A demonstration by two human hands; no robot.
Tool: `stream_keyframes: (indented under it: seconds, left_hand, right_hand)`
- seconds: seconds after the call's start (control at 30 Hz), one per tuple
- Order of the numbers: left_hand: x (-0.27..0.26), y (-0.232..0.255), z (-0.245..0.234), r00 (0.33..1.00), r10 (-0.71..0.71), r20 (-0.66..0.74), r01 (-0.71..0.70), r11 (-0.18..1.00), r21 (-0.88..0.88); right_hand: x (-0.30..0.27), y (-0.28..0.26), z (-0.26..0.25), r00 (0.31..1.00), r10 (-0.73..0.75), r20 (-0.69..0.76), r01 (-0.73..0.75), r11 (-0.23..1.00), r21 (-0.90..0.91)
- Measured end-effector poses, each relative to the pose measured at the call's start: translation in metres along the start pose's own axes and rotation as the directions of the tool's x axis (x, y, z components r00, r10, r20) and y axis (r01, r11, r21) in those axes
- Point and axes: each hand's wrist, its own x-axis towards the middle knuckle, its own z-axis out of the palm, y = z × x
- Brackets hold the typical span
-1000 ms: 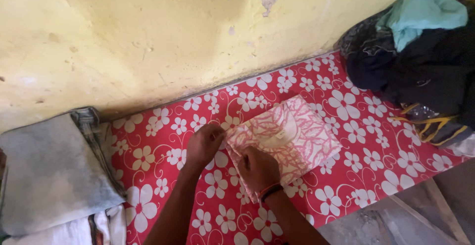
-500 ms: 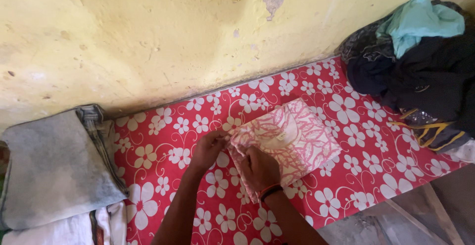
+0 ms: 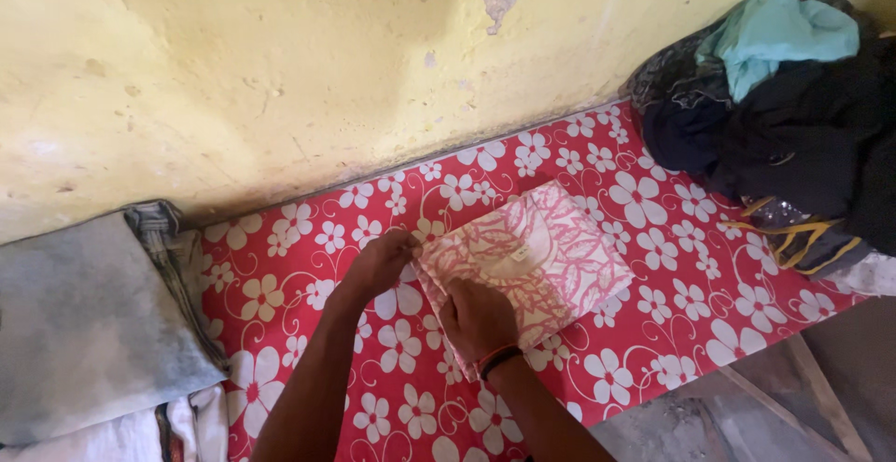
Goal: The person folds a patterned cloth on a floral-patterned table, then folds a pair of black trousers. The folded cloth is placed on a stack of other folded items.
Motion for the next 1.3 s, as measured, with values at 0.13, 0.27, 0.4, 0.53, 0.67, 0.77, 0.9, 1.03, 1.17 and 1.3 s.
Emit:
stream_keyframes:
  seconds: [0.13, 0.27, 0.4, 0.53, 0.67, 0.77, 0.9, 1.03, 1.17, 1.3]
  left_hand:
    - [0.0, -0.002, 0.004, 0.999, -0.023, -0.023, 0.024, 0.999, 0.026]
    - [-0.005, 0.003, 0.006, 0.996, 0.048, -0.078, -0.045, 0.998, 0.032]
    - [-0.017, 0.016, 0.003, 0.99, 0.0, -0.138, -0.001, 1.0, -0.01]
    - [-0.024, 0.028, 0.004, 0.987, -0.082, -0.139, 0.084, 0.996, 0.006]
    - [-0.022, 0.028, 0.004, 0.984, -0.032, -0.178, 0.043, 0.998, 0.055]
    - [-0.014, 0.018, 0.007, 0.989, -0.049, -0.138, 0.058, 0.996, 0.065]
    - [0.002, -0.003, 0.009, 0.998, 0.005, -0.059, -0.009, 0.998, -0.063]
    - [0.015, -0.019, 0.013, 0.996, 0.068, 0.06, -0.046, 0.948, -0.314]
    - [0.015, -0.02, 0.013, 0.998, 0.008, 0.061, 0.004, 0.981, -0.192]
    - [0.021, -0.019, 0.006, 0.995, -0.032, 0.1, 0.037, 0.998, -0.058]
  right_hand:
    - [0.001, 0.002, -0.002, 0.997, -0.044, 0.057, 0.044, 0.999, 0.011]
    - [-0.001, 0.002, -0.002, 0.991, -0.13, 0.007, 0.13, 0.991, 0.043]
    - [-0.001, 0.002, -0.002, 0.996, -0.093, -0.012, 0.094, 0.989, 0.117]
    - [-0.001, 0.005, 0.001, 0.997, -0.069, -0.026, 0.072, 0.992, 0.1]
    - [-0.002, 0.009, 0.006, 0.997, -0.069, -0.029, 0.071, 0.992, 0.105]
    - [-0.005, 0.014, 0.009, 1.0, -0.01, -0.029, 0.014, 0.991, 0.134]
    - [-0.008, 0.019, 0.012, 0.993, 0.049, -0.112, -0.019, 0.966, 0.258]
    - [-0.007, 0.02, 0.013, 0.993, 0.068, -0.094, -0.037, 0.953, 0.3]
    - [-0.006, 0.016, 0.012, 0.992, 0.042, -0.121, -0.009, 0.965, 0.262]
    - [-0.004, 0.013, 0.011, 0.993, 0.098, -0.071, -0.081, 0.973, 0.215]
